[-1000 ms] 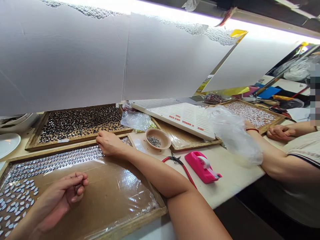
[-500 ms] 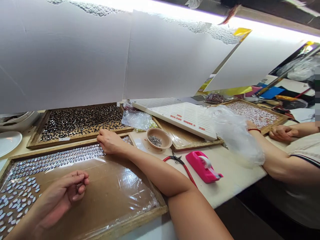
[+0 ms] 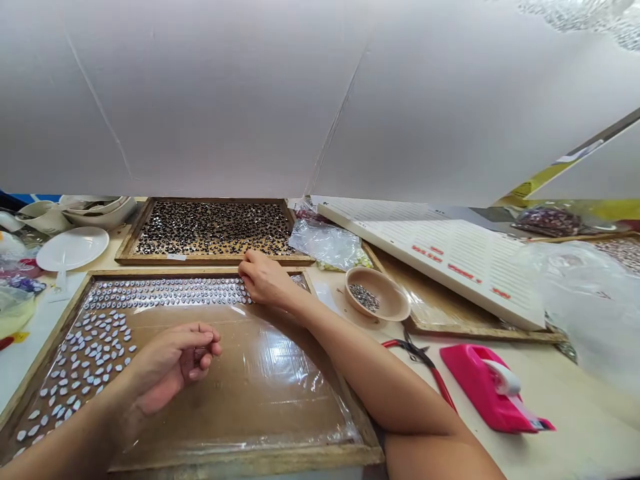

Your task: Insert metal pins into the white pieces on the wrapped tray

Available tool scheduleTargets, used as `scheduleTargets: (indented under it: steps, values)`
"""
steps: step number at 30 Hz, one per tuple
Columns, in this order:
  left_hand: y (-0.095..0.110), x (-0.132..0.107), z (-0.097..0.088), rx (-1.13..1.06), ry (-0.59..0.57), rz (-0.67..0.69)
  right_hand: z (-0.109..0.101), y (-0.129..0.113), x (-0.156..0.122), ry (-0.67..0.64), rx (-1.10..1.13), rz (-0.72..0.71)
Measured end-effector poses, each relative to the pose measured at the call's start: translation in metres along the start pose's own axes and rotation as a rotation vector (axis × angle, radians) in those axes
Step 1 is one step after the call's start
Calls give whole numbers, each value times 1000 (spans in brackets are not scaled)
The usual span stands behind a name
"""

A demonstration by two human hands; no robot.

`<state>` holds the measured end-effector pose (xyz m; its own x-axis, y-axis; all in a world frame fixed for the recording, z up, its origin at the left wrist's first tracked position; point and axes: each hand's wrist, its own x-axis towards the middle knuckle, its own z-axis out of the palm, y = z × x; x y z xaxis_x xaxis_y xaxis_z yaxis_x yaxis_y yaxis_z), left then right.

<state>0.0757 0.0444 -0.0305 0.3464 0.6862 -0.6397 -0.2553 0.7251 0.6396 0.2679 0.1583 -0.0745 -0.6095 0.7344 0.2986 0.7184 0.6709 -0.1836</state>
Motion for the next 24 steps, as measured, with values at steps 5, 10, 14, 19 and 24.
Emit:
scheduleTargets:
  steps: [5, 10, 14, 19, 24]
  values:
    - [0, 0, 0, -3, 10, -8, -1, -1, -1, -10, -32, -21]
    - [0, 1, 1, -4, 3, -7, -1, -2, 0, -33, -67, -19]
    - [0, 1, 1, -3, -8, -8, -2, -4, 0, -50, -61, -13]
    - [0, 0, 1, 0, -5, -6, -5, -5, 2, -55, -52, -17]
    - [0, -1, 1, 18, 3, -4, -5, -5, 2, -60, -55, -24]
